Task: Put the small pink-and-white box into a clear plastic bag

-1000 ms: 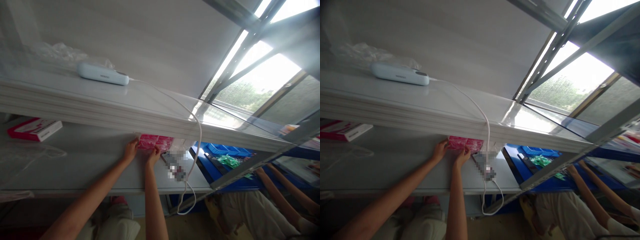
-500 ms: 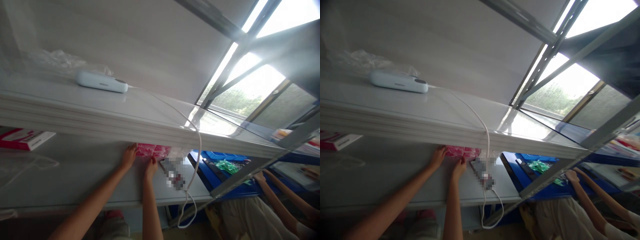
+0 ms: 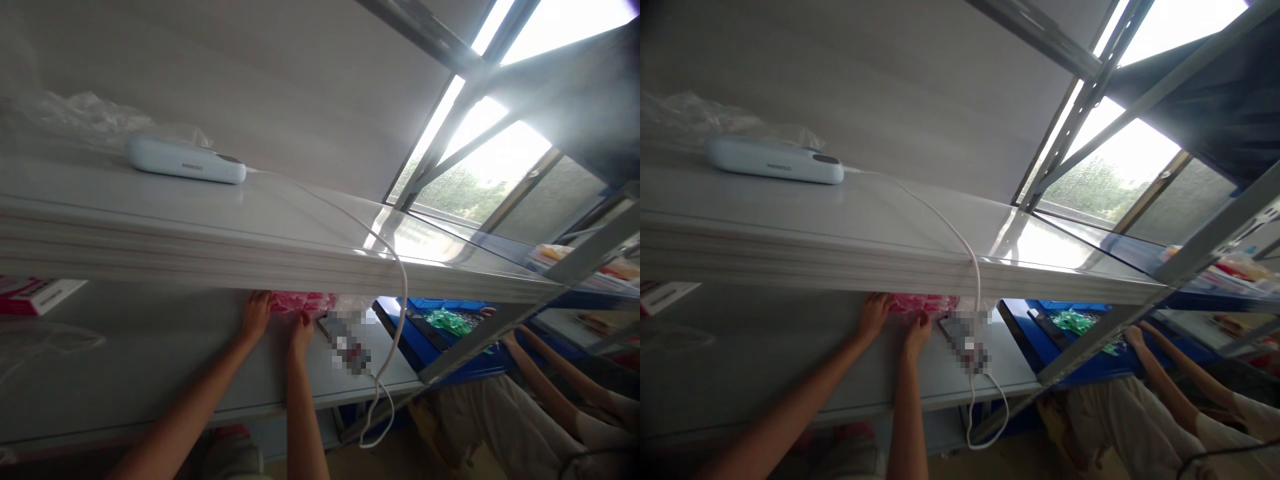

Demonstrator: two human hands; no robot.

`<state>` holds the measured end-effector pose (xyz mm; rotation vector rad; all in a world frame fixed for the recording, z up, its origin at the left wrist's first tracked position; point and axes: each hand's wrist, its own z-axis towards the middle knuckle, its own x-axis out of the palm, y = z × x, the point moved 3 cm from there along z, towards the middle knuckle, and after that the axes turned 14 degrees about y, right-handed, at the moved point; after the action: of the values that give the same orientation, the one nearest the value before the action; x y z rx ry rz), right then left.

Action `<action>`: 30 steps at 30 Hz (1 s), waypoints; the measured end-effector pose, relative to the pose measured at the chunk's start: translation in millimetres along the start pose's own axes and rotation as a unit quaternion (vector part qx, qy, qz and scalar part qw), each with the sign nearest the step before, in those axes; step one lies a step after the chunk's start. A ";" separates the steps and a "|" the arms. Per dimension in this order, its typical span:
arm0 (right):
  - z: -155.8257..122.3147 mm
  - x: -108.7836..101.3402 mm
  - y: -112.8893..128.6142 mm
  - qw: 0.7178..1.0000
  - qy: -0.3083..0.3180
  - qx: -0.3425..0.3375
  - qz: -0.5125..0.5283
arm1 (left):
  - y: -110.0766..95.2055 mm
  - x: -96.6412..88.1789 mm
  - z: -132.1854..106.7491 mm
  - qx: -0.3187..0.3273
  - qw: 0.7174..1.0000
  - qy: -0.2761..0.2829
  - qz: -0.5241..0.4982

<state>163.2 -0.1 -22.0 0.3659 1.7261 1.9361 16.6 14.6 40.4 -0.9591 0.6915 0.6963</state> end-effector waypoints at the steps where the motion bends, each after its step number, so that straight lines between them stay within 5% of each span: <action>1: 0.9 0.3 -1.2 1.000 0.000 -0.001 -0.005 | 0.1 0.7 -0.5 0.001 1.000 -0.003 0.002; 12: 1.1 -0.5 0.9 1.000 0.017 0.006 -0.009 | 28.5 19.3 7.2 -0.053 0.997 -0.026 -0.042; 18: 2.1 1.2 0.7 1.000 0.021 0.016 -0.013 | 33.1 29.7 3.1 -0.021 0.995 0.001 -0.095; 25: -21.7 -6.9 24.6 0.999 0.003 -0.039 -0.008 | 19.1 26.6 -26.2 0.070 0.991 0.088 -0.072; 30: -54.2 -21.9 35.2 0.991 0.092 -0.092 -0.009 | 5.5 4.7 -69.2 0.066 0.985 0.146 -0.056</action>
<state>146.3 -59.4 7.1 0.1074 1.6357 2.1515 0.6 -43.9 6.1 -0.9786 0.9216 0.4079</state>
